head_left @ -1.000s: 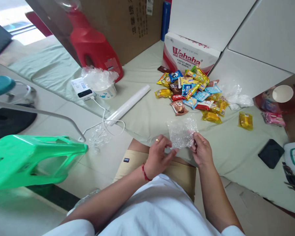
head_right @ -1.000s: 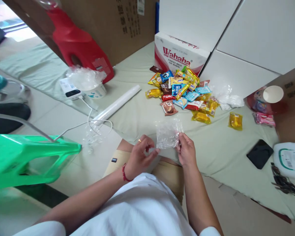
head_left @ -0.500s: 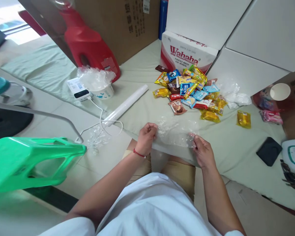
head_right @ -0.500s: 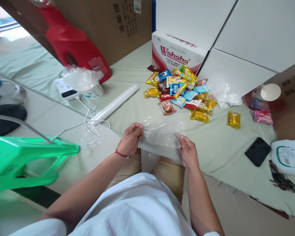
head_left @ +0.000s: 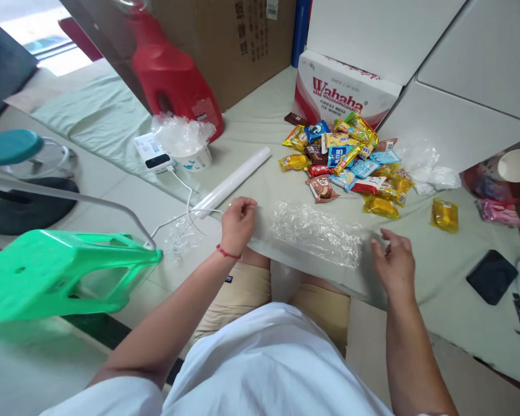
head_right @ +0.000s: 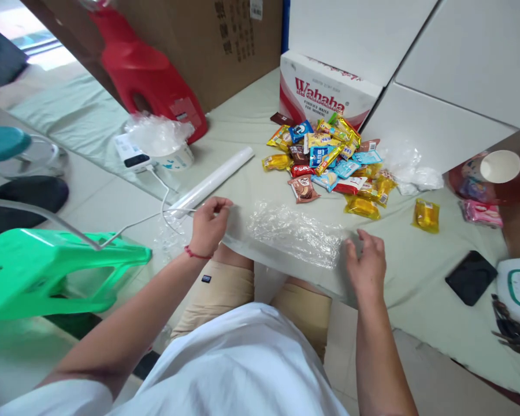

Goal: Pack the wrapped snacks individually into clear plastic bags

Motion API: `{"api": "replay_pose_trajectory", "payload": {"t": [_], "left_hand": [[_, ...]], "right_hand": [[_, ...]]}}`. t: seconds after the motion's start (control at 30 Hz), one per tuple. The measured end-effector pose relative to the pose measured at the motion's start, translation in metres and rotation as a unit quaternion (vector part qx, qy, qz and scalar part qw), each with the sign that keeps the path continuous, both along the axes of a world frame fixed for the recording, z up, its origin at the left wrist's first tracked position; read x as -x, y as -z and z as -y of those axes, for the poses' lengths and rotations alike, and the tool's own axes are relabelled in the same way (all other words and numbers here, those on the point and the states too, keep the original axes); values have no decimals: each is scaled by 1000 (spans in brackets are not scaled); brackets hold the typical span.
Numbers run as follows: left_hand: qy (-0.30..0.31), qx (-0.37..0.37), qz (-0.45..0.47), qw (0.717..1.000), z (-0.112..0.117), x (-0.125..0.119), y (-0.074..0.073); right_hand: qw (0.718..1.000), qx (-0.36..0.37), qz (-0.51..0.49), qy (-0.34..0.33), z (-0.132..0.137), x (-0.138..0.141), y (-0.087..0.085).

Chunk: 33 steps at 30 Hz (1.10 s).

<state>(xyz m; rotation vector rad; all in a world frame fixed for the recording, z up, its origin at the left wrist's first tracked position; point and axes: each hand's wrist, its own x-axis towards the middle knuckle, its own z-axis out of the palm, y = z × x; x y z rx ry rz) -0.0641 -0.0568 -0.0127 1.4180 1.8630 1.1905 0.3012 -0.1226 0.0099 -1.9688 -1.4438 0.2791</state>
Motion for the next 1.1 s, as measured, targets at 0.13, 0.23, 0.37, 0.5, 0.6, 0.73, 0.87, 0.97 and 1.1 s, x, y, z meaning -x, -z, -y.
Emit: {"api": "replay_pose_trajectory", "payload": {"t": [0.13,0.23,0.37,0.5,0.6,0.73,0.87,0.97,1.1], "left_hand": [[133,-20,-186,973,-41,-16,0],[195,18,-272,942,-57,-32,6],[227,27,-267,936,-59,-38,16],[200,20,-166,965,-54,-27,20],[135,-2,-69,988,-49,-20,20],[58,5,46,997,-41,-19,17],[23,56,93,994,-26,-17,17],[18,92,95,991,-13,-6,19],[-58,37,-2,998,1,14,9]], "right_hand": [[993,-17,-3,-120,-36,38,-23],[975,60,-23,-214,-73,79,-14],[937,158,-72,-304,-103,110,7],[931,-26,-60,-358,-80,99,-8],[911,-154,54,-378,-33,78,-30],[888,-208,186,-366,43,60,-21],[890,-194,211,-355,96,67,23],[910,-125,171,-356,114,77,45],[936,-72,37,-344,120,70,37]]}}
